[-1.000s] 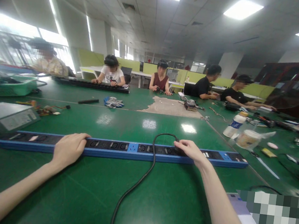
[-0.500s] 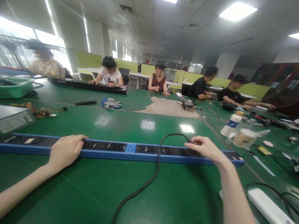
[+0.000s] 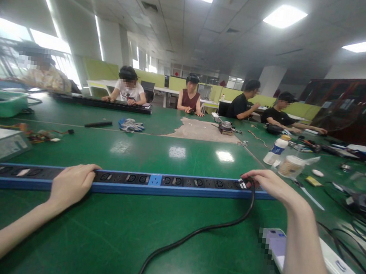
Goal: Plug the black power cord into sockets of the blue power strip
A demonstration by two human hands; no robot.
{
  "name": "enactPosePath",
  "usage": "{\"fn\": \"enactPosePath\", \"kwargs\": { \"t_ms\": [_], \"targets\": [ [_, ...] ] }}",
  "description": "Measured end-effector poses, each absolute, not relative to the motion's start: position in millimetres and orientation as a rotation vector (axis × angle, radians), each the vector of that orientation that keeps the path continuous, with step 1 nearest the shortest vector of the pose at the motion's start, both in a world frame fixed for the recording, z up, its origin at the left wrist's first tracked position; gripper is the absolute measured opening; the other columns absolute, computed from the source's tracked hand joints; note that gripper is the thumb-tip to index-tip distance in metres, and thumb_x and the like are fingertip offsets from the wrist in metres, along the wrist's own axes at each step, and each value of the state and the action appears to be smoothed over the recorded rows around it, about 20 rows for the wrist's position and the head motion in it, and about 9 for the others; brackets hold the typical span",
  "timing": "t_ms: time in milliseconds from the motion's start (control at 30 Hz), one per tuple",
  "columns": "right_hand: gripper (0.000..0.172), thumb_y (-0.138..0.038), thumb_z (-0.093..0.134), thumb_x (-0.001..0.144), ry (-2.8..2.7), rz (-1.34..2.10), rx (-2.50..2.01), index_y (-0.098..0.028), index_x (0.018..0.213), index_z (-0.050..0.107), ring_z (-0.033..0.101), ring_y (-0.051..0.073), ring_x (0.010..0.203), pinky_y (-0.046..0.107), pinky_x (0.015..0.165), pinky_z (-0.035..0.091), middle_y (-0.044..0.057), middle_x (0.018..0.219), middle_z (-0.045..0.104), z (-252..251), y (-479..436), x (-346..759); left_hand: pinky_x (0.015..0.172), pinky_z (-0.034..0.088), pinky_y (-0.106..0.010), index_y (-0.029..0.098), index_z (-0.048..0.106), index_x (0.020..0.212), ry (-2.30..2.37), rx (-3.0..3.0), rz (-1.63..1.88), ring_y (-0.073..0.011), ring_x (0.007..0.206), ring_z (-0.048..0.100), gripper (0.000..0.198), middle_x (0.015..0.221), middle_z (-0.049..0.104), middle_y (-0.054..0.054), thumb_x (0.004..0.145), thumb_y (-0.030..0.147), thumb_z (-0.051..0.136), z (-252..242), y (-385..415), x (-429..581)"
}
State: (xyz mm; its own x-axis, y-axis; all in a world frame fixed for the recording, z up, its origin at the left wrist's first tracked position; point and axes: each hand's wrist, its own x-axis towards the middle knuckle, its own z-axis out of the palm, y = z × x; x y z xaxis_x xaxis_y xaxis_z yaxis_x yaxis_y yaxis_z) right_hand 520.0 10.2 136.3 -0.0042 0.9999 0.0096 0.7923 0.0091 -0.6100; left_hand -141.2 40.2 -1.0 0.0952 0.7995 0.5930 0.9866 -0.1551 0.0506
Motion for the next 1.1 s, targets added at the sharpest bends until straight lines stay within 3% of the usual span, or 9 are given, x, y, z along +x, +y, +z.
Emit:
{"fn": "enactPosePath", "kwargs": {
  "t_ms": [133,367,567,833,967,1100],
  "targets": [
    [0.038,-0.046,0.059,0.08,-1.885,0.811,-1.833,-0.019,0.097,0.081,0.069,0.024,0.088,0.034,0.083,0.055,0.008,0.098,0.077,134,11,513,0.093,0.042,-0.039,0.024,0.071,0.107,-1.754,-2.018,-0.715,-0.0254,0.1,0.065,0.038,0.102,0.075,-0.007,0.096,0.028,0.036,-1,41,-141],
    [0.042,-0.048,0.066,0.078,-2.075,0.61,-1.923,-0.022,0.112,0.067,0.062,0.018,0.068,0.027,0.064,0.044,0.001,0.075,0.071,124,17,506,0.092,0.042,-0.039,0.024,0.071,0.106,-1.75,-2.015,-0.698,-0.025,0.099,0.065,0.037,0.102,0.075,-0.006,0.096,0.029,0.036,-1,41,-142],
    [0.044,-0.036,0.065,0.078,-2.179,0.362,-2.055,-0.027,0.121,0.058,0.064,0.018,0.068,0.026,0.06,0.038,-0.001,0.079,0.071,114,27,502,0.093,0.042,-0.039,0.024,0.071,0.107,-1.75,-2.015,-0.693,-0.0255,0.101,0.065,0.038,0.102,0.075,-0.006,0.096,0.029,0.034,-1,41,-142],
    [0.041,-0.028,0.064,0.078,-2.282,0.093,-2.134,-0.028,0.118,0.069,0.068,0.022,0.082,0.028,0.069,0.044,0.004,0.092,0.074,112,31,485,0.093,0.041,-0.039,0.024,0.071,0.105,-1.76,-2.02,-0.709,-0.025,0.1,0.065,0.037,0.102,0.075,-0.006,0.096,0.028,0.035,1,40,-140],
    [0.035,-0.039,0.064,0.082,-2.268,0.041,-2.148,-0.027,0.113,0.075,0.07,0.023,0.088,0.03,0.078,0.049,0.006,0.097,0.076,112,35,478,0.093,0.041,-0.038,0.023,0.07,0.108,-1.759,-2.029,-0.69,-0.0246,0.101,0.065,0.037,0.104,0.074,-0.006,0.097,0.028,0.035,-1,41,-141],
    [0.031,-0.04,0.058,0.087,-2.211,-0.015,-2.23,-0.028,0.108,0.077,0.07,0.023,0.09,0.03,0.074,0.049,0.007,0.101,0.076,114,36,474,0.094,0.04,-0.039,0.023,0.07,0.109,-1.754,-2.022,-0.671,-0.0244,0.102,0.064,0.037,0.106,0.074,-0.005,0.098,0.028,0.035,-3,42,-143]
  ]
}}
